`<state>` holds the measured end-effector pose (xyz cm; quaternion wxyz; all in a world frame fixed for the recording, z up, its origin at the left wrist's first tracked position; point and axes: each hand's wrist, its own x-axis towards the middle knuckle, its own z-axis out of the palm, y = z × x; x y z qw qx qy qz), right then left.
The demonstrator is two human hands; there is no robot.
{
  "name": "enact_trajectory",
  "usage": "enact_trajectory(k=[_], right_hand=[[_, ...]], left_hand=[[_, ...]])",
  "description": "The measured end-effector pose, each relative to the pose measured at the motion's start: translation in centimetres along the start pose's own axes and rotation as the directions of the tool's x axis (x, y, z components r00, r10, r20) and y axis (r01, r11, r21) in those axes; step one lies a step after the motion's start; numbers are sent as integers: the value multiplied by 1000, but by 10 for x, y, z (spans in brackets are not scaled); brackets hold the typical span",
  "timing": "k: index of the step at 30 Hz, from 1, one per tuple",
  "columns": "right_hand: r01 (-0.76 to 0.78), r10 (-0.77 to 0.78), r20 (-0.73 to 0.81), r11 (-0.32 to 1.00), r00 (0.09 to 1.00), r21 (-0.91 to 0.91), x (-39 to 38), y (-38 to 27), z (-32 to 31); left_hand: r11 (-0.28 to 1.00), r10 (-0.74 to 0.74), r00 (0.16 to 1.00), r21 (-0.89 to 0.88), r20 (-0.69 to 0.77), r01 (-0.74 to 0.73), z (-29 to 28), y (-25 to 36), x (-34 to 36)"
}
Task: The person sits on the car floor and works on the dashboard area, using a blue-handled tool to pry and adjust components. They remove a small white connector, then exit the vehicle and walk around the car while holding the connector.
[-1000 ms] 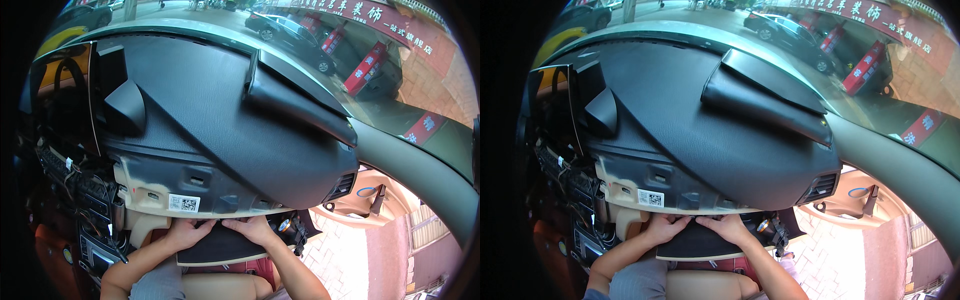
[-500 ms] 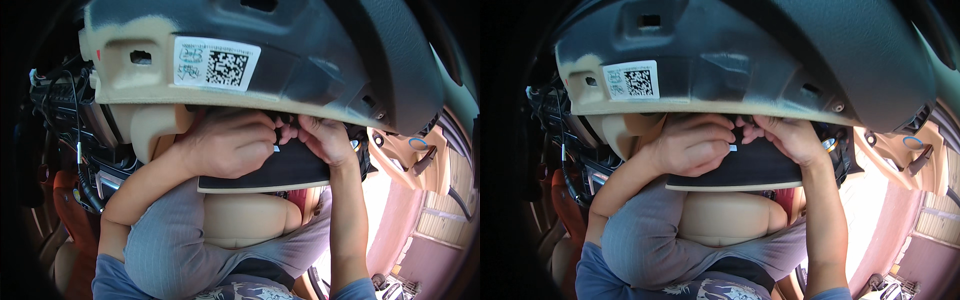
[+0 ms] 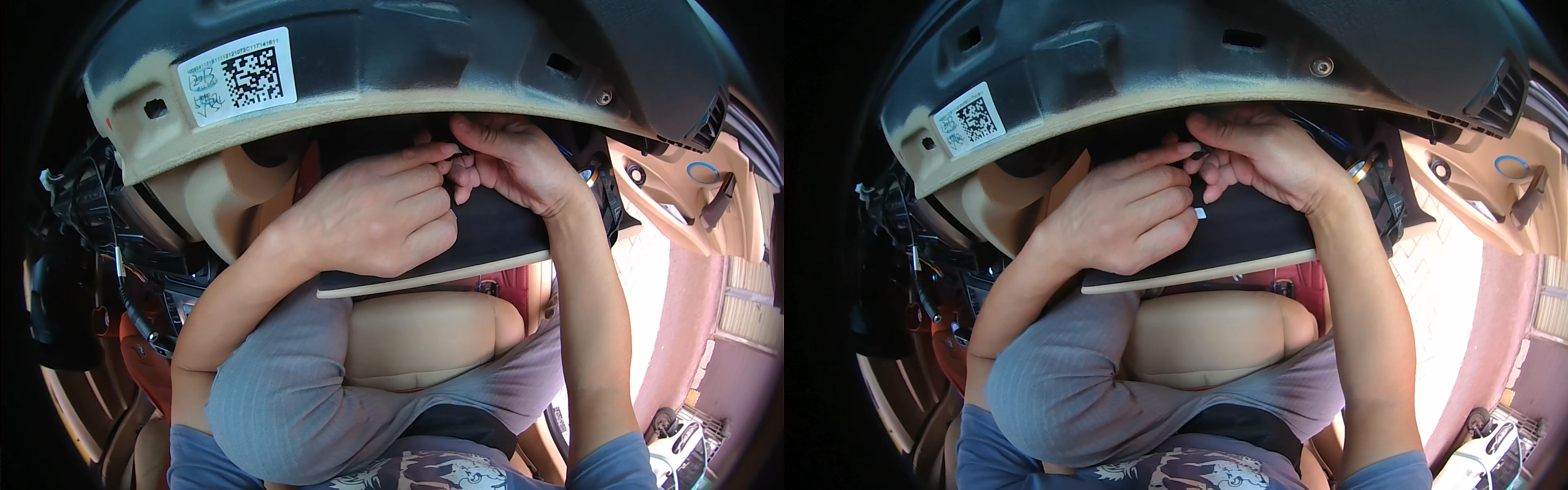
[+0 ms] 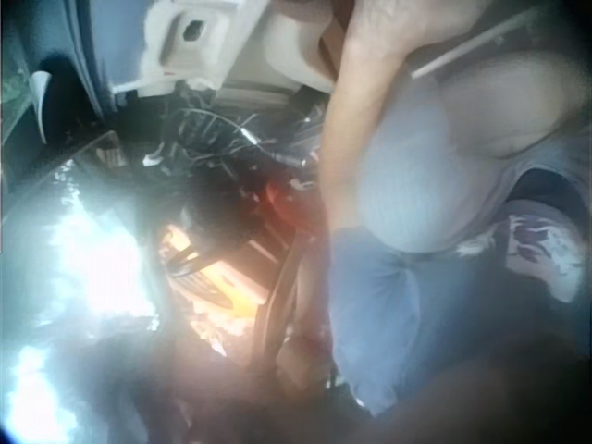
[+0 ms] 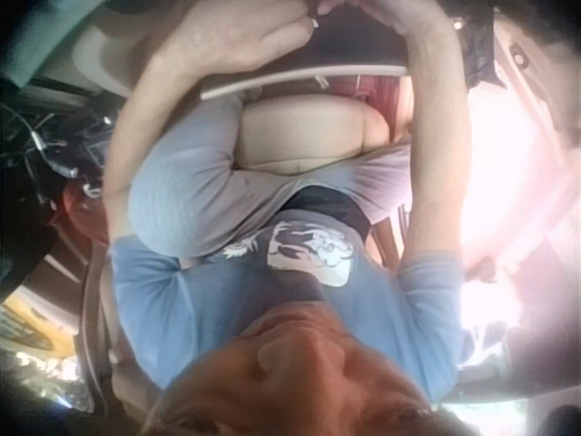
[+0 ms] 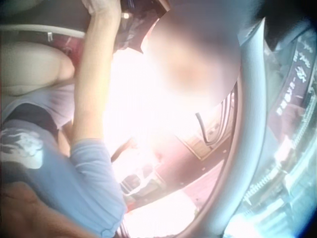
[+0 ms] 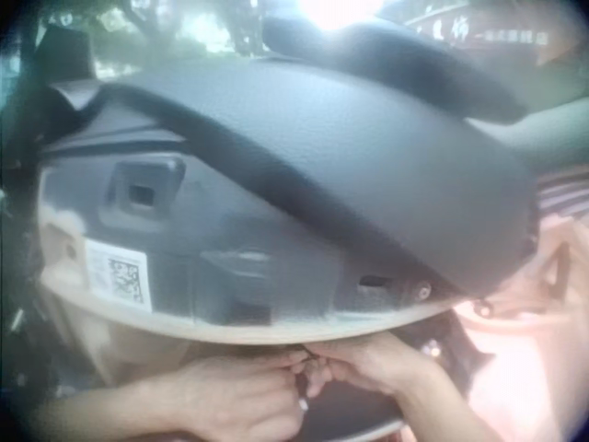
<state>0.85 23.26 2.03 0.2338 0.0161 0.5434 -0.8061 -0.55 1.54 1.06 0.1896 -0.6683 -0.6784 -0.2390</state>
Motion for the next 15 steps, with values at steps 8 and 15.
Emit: enact_trajectory(k=[8, 15], right_hand=[[-10, 10, 0, 999, 1000, -30, 1, -1, 1], [-10, 8, -39, 999, 999, -42, 1, -2, 3]], left_hand=[[997, -11, 1000, 77, -22, 13, 2, 1, 4], [992, 8, 999, 129, -52, -1, 2, 1, 2]])
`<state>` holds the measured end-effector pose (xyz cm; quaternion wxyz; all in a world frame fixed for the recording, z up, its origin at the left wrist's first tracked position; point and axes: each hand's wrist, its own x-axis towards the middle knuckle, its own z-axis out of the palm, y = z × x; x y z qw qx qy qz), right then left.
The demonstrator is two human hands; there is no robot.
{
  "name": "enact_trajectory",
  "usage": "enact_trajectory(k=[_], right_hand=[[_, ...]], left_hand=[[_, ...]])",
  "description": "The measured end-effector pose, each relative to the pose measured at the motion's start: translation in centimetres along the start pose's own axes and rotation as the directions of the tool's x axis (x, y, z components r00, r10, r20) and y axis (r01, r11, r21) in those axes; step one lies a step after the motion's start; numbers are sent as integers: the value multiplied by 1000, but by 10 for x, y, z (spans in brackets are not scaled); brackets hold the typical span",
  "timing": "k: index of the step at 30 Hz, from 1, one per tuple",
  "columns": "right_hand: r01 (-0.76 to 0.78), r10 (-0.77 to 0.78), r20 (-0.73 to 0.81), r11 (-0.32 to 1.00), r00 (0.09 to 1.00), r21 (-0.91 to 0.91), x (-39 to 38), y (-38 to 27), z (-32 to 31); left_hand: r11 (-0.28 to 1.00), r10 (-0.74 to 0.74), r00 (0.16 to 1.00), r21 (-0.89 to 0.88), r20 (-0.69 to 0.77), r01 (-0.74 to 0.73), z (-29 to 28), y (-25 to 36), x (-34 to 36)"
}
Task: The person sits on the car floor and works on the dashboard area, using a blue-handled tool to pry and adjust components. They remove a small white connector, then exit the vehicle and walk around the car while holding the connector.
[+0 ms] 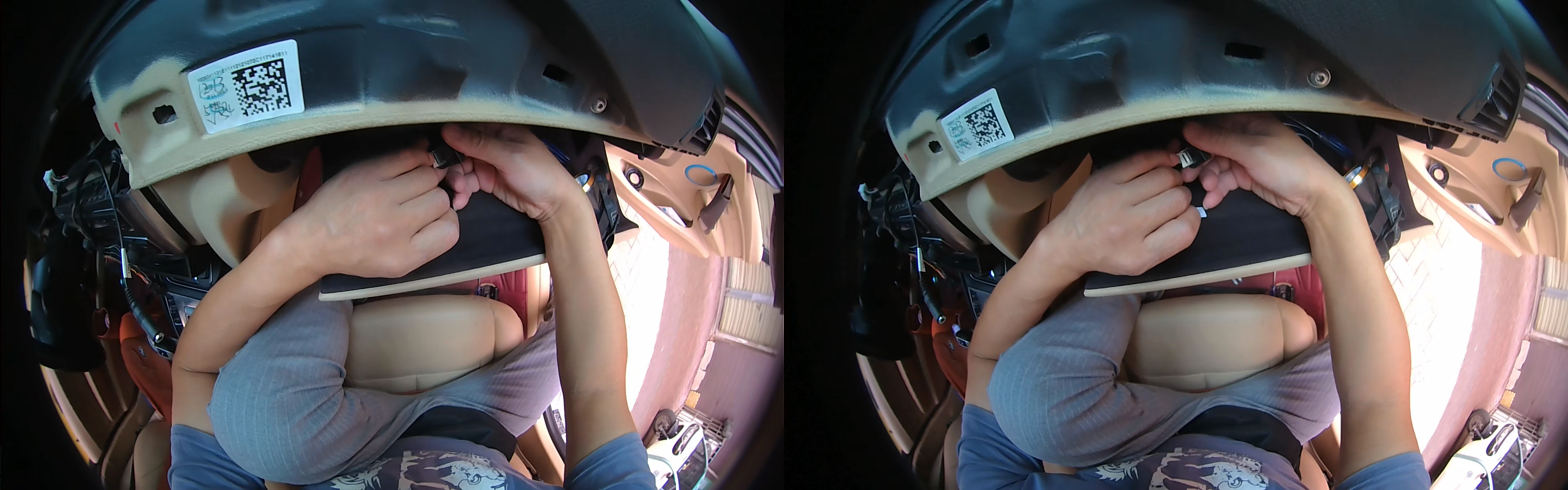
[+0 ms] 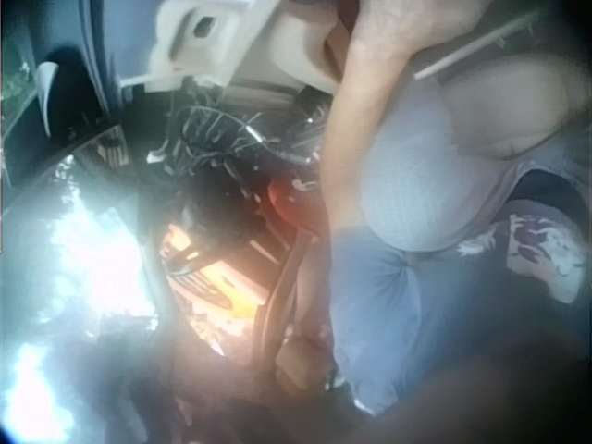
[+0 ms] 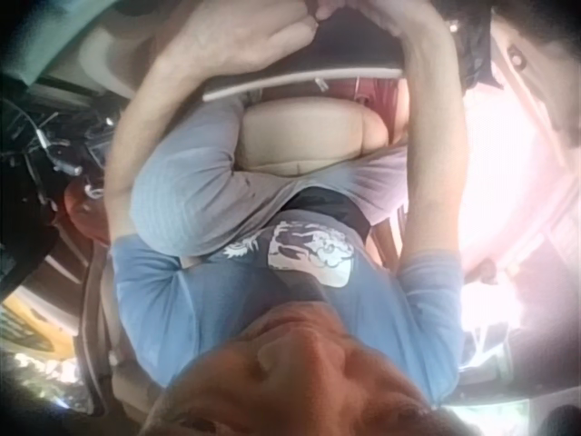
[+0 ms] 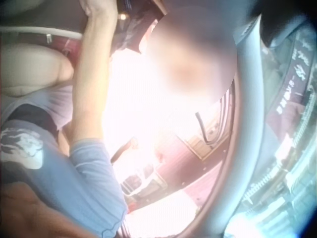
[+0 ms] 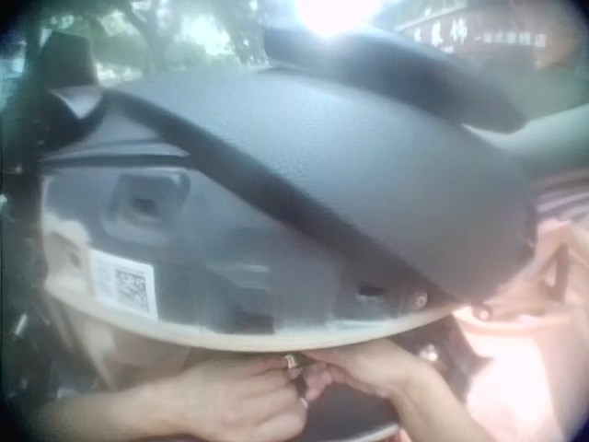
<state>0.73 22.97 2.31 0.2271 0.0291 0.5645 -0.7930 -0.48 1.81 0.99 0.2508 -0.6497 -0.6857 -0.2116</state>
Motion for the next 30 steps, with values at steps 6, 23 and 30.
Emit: enact_trajectory(k=[6, 23, 30], right_hand=[[12, -12, -5, 998, 1000, 64, -7, -3, 1], [14, -10, 28, 991, 1000, -133, -16, -4, 20], [28, -30, -4, 979, 1000, -200, -15, -3, 26]], left_hand=[[956, -266, 949, -176, -171, 237, -1, 2, -5], [943, -301, 928, 77, -219, 324, -18, 8, -22], [930, -332, 927, 103, -175, 353, -18, 8, -23]])
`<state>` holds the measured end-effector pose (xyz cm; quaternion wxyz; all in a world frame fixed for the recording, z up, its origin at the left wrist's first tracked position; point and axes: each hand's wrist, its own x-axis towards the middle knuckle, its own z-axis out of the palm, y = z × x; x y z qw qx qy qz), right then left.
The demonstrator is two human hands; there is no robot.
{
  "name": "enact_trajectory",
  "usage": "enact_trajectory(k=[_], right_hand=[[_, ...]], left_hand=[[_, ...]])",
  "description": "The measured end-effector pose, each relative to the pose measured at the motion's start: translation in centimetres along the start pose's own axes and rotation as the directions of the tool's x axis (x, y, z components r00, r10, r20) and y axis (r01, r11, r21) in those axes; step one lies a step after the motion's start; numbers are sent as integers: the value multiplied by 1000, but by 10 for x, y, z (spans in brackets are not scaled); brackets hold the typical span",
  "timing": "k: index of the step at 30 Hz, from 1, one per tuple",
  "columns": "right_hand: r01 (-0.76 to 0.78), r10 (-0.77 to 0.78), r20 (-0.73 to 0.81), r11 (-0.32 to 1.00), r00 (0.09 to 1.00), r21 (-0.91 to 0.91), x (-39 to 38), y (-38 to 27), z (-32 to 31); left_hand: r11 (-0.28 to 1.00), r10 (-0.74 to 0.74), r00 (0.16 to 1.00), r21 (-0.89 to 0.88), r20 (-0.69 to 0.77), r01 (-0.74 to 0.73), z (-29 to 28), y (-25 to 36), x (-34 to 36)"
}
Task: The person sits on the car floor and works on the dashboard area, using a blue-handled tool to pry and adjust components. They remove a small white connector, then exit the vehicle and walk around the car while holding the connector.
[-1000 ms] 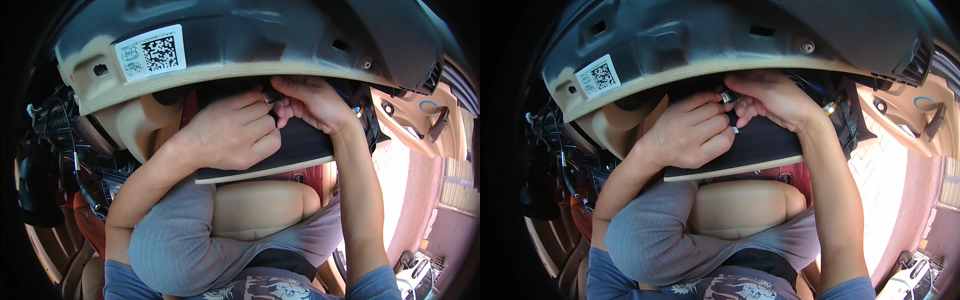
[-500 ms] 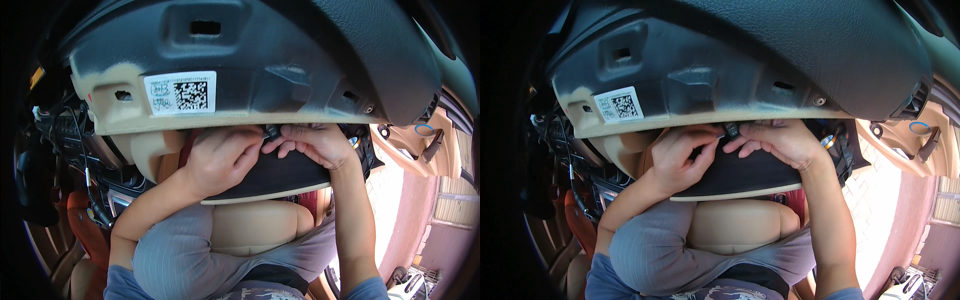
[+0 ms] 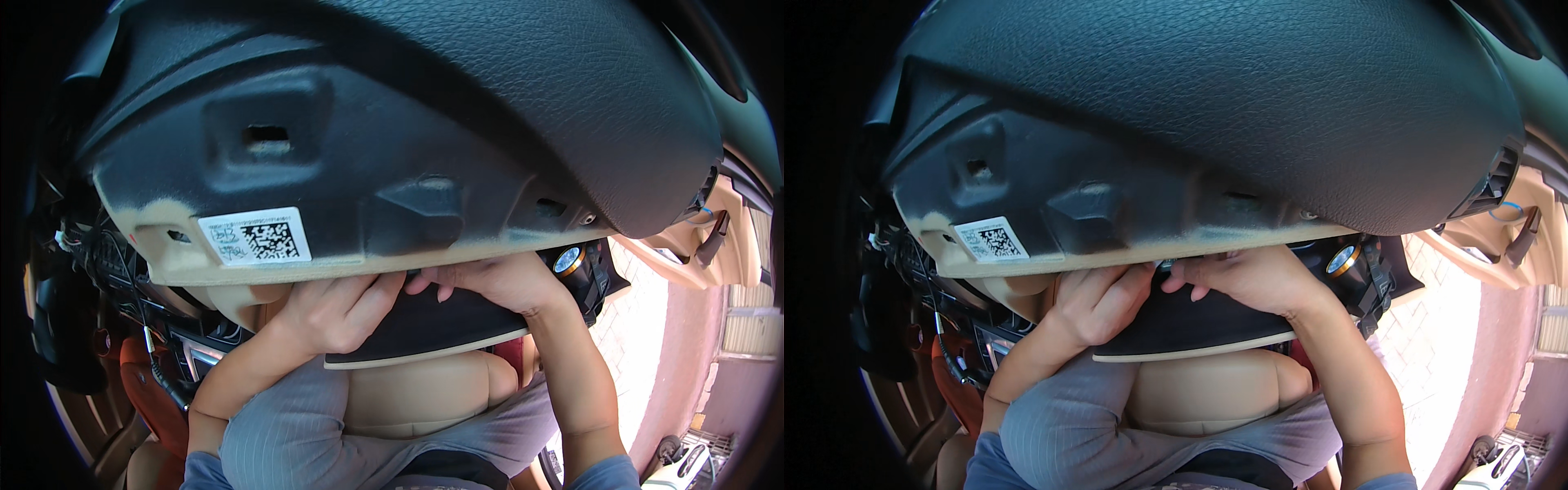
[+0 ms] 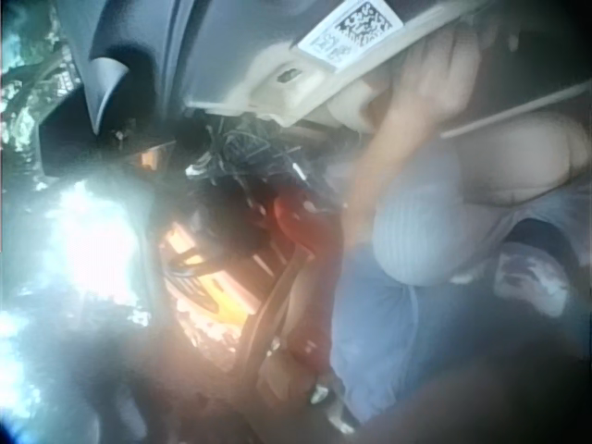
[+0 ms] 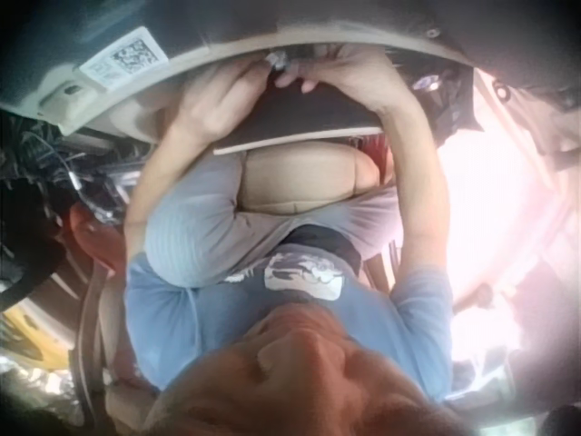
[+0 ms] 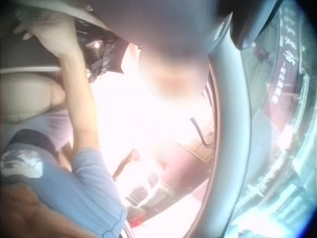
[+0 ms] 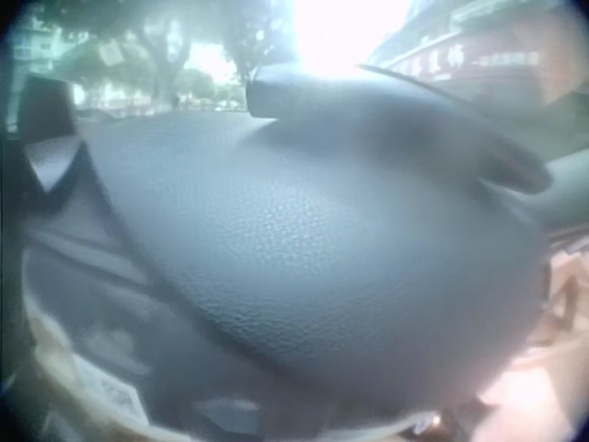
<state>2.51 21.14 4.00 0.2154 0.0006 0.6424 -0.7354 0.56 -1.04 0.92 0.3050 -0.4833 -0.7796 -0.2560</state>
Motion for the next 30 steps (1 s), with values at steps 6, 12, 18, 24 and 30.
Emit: enact_trajectory(k=[6, 12, 18, 24, 30], right_hand=[[6, -6, -1, 998, 1000, -64, 2, 3, 1], [-13, 9, -29, 988, 1000, -151, 3, 2, 5], [10, -14, -27, 991, 1000, -135, 3, 1, 7], [11, -16, -33, 989, 999, -146, 3, 3, 6], [5, -10, -30, 989, 1000, -151, 2, 3, 5]], left_hand=[[1000, 27, 999, -16, 39, -26, -2, -1, 0], [999, 25, 999, 31, 34, -26, 1, 2, 4], [997, -61, 993, 63, 98, 55, -6, 6, 10], [993, -103, 985, 75, 136, 94, -8, 9, 14], [992, -120, 985, 41, 126, 115, -7, 10, 15]])
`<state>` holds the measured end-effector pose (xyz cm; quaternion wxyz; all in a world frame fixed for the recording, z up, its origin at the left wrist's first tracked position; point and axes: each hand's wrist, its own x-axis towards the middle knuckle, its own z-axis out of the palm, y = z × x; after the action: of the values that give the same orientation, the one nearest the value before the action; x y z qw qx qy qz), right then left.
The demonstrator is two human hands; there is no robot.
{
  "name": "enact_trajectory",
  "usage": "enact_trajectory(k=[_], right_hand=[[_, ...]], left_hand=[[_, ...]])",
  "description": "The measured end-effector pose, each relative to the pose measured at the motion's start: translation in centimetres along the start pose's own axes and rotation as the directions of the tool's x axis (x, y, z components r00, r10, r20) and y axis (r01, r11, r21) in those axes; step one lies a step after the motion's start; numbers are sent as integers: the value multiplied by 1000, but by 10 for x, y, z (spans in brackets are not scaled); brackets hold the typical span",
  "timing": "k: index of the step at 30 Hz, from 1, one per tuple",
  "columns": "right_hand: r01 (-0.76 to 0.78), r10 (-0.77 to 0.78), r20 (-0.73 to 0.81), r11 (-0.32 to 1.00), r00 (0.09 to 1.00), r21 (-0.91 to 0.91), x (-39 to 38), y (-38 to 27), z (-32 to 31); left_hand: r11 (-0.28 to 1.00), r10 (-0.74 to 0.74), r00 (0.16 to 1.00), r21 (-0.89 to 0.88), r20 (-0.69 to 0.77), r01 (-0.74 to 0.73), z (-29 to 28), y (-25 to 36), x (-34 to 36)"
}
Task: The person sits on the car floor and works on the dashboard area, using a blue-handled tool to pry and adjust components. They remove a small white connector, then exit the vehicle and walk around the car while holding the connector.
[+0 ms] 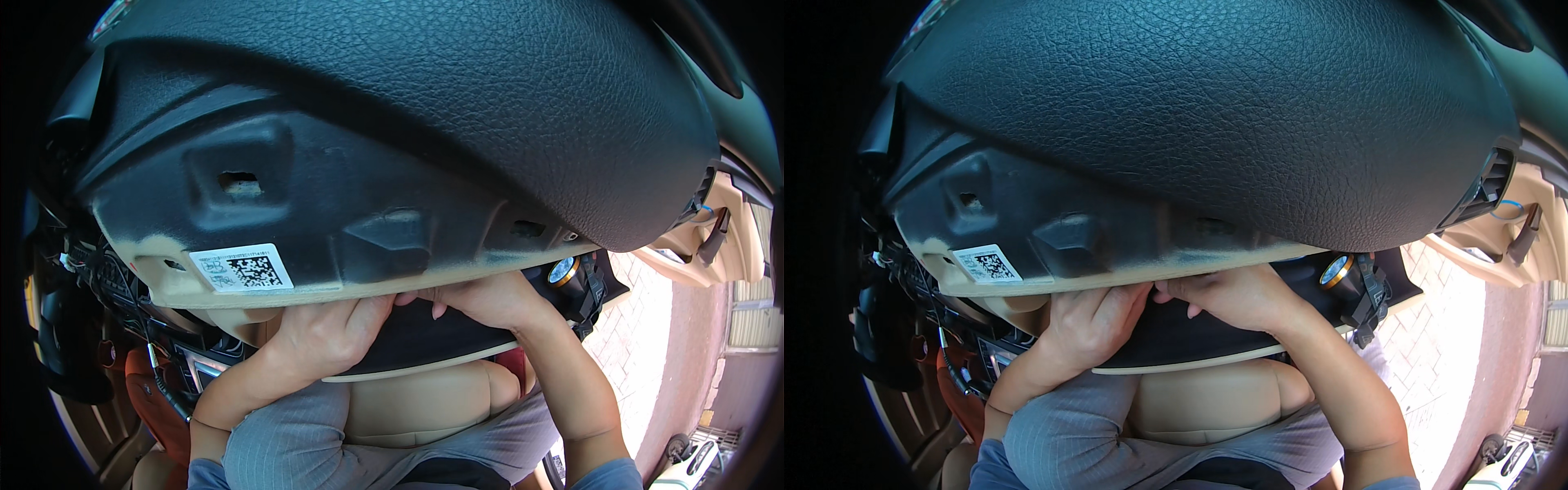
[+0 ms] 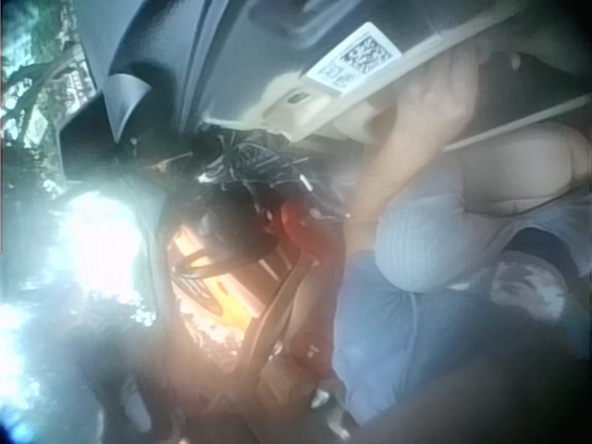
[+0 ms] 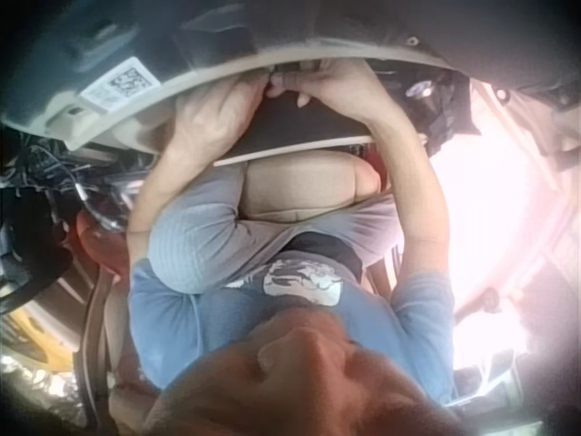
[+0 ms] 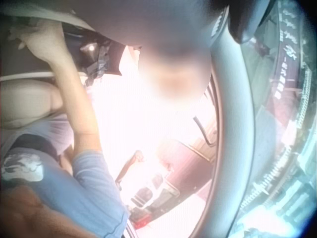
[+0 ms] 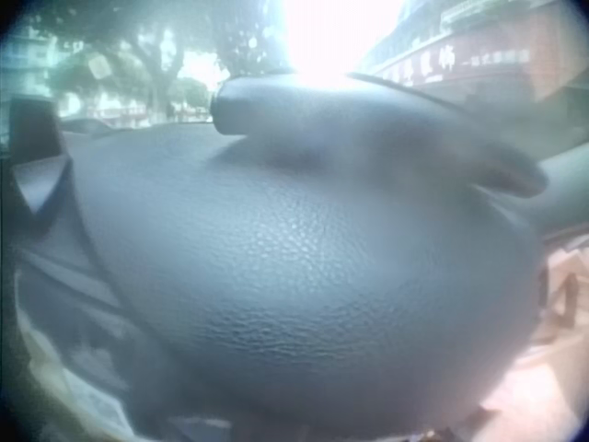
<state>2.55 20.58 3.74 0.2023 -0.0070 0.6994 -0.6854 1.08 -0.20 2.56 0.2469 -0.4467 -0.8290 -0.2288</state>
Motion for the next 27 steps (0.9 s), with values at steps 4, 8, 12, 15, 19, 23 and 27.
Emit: enact_trajectory(k=[4, 8, 12, 15, 19, 23, 27], right_hand=[[-2, 2, 4, 1000, 1000, 2, -1, -3, -2], [-6, 6, 4, 1000, 1000, 26, -2, -4, -4], [5, -5, 5, 1000, 1000, 5, -2, -4, -6], [0, -1, 22, 999, 1000, 39, -1, -3, -6], [4, -3, -21, 1000, 1000, 30, -1, -3, -3], [5, -5, -32, 1000, 999, -11, 0, -4, -2], [43, -46, -102, 998, 994, -40, -2, -4, 4]], left_hand=[[995, -7, 1000, -96, -25, 5, 1, 0, -1], [996, 15, 998, -92, -53, -20, 2, -2, -4], [996, -5, 1000, -92, 18, 6, 3, -2, -8], [996, 26, 1000, -86, 5, -25, 7, -5, -11], [995, 95, 995, -16, -39, -96, 13, -10, -14], [998, 64, 997, 30, -46, -63, 14, -6, -12], [996, 33, 999, 89, -41, -29, 13, -2, -7]])
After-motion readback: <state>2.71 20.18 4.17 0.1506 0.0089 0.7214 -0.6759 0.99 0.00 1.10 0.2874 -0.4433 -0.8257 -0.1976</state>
